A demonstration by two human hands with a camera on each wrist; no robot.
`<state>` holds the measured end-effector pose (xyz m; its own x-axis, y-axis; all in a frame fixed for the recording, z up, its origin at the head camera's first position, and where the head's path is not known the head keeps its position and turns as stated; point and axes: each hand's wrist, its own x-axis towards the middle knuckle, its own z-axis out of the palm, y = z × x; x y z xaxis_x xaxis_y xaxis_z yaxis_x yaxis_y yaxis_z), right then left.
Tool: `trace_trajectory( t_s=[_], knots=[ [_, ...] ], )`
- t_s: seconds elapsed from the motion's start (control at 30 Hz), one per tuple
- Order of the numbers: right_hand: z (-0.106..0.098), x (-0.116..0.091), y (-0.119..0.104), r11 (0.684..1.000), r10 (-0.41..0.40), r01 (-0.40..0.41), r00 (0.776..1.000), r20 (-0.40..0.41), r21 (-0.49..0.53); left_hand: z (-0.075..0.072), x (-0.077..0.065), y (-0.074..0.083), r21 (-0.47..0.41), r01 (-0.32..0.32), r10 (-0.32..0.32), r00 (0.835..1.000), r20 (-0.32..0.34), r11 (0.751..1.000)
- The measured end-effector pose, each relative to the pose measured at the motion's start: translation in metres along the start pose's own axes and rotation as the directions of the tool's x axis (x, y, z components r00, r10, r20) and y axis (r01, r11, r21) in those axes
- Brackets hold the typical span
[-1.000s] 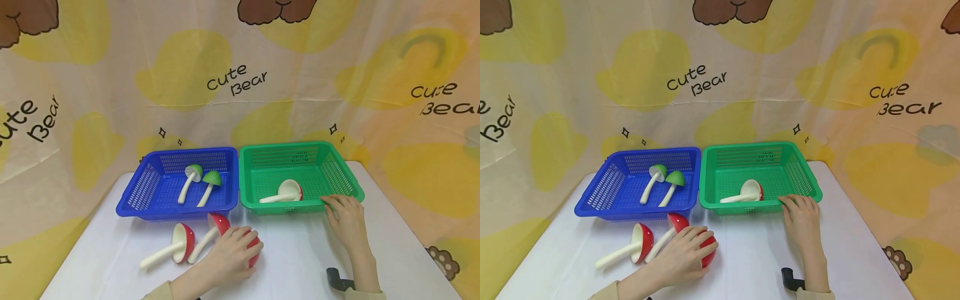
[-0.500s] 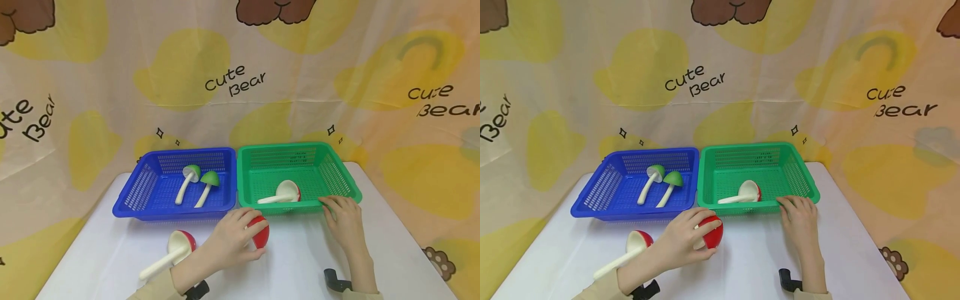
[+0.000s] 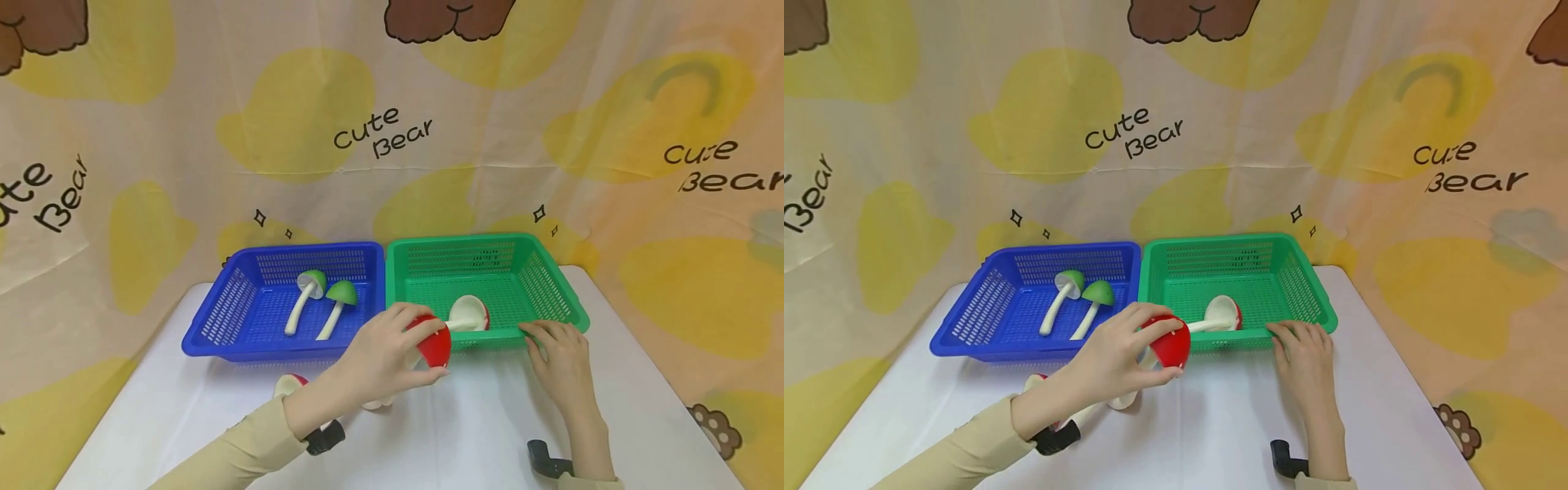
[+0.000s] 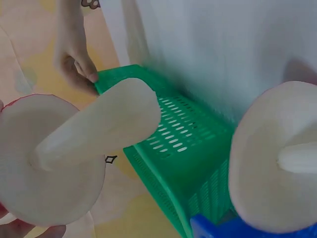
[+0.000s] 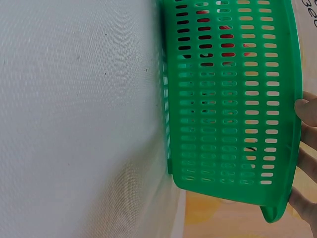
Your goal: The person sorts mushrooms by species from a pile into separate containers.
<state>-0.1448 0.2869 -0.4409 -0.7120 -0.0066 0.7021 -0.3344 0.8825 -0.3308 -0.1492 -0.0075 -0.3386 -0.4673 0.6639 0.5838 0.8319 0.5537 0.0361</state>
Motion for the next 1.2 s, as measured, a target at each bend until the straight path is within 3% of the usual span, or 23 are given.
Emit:
trace_trajectory(
  t_s=[0.23,0.43,0.67,0.8,1.03,1.2],
  knots=[
    [0.000,-0.001,0.001,1.000,0.000,0.000,1.000,-0.001,-0.001,-0.003,0.022,-0.009,-0.089,0.028,-0.029,1.000,-0.003,0.996],
    [0.000,-0.001,0.002,1.000,-0.010,0.010,1.000,-0.010,0.003,-0.006,0.039,-0.016,-0.187,0.123,-0.109,0.990,0.085,0.975],
    [-0.001,0.000,0.001,1.000,0.008,-0.008,1.000,0.001,0.008,-0.004,0.060,-0.027,-0.269,0.238,-0.190,0.963,0.193,0.933],
    [-0.001,0.001,0.000,1.000,0.008,-0.008,1.000,0.004,0.007,-0.002,0.072,-0.034,-0.268,0.275,-0.221,0.951,0.215,0.923],
    [0.000,0.001,-0.001,1.000,0.012,-0.012,1.000,0.006,0.005,0.008,0.088,-0.049,-0.216,0.297,-0.253,0.944,0.212,0.930],
    [0.000,0.000,-0.001,1.000,0.014,-0.014,1.000,0.006,0.004,0.020,0.095,-0.060,-0.179,0.339,-0.296,0.927,0.230,0.923]
  ],
)
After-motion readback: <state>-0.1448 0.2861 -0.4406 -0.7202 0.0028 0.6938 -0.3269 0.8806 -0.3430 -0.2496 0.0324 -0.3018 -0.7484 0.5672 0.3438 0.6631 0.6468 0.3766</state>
